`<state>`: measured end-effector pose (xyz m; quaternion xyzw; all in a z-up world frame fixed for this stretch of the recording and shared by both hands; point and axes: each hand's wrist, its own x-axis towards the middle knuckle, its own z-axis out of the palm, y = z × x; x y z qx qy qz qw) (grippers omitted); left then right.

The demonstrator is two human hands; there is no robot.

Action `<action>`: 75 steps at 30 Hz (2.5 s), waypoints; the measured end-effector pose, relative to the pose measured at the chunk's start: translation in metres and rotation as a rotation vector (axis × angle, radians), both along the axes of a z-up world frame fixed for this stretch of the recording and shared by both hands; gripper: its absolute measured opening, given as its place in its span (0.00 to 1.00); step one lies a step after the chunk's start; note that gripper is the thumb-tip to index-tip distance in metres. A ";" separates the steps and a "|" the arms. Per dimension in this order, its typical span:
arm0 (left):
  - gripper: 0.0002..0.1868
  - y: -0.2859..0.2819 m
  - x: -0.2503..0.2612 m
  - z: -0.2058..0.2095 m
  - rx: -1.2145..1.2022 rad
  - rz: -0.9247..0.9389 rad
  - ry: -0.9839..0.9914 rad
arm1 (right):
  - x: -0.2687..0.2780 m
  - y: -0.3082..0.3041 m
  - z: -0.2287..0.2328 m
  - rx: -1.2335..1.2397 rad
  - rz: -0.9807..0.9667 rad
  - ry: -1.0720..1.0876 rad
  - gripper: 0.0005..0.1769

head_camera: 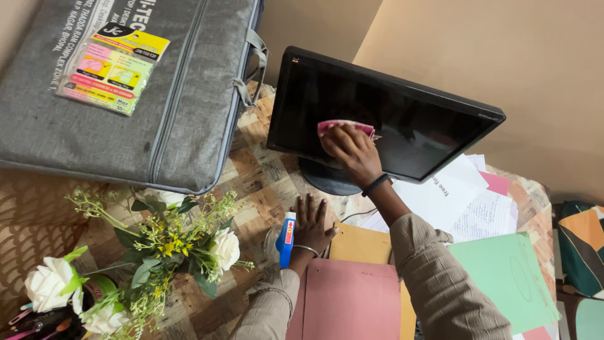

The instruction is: The person wipes a flower vase with a cloth, then wipes a laptop bag and a computer monitor. The person uses a spray bottle and a cloth to clean the monitor surface.

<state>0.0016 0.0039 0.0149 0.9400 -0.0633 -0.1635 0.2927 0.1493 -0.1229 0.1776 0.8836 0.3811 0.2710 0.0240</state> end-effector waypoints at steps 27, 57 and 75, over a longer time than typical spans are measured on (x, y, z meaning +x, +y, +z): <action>0.51 -0.004 -0.004 -0.023 0.020 0.018 -0.153 | 0.011 0.039 -0.006 0.033 -0.002 -0.075 0.28; 0.51 -0.011 -0.006 -0.049 -0.032 0.083 -0.271 | 0.005 0.099 -0.023 -0.059 -0.033 0.028 0.32; 0.52 -0.008 -0.005 -0.035 -0.003 0.083 -0.245 | 0.017 0.109 -0.033 -0.026 -0.062 -0.052 0.33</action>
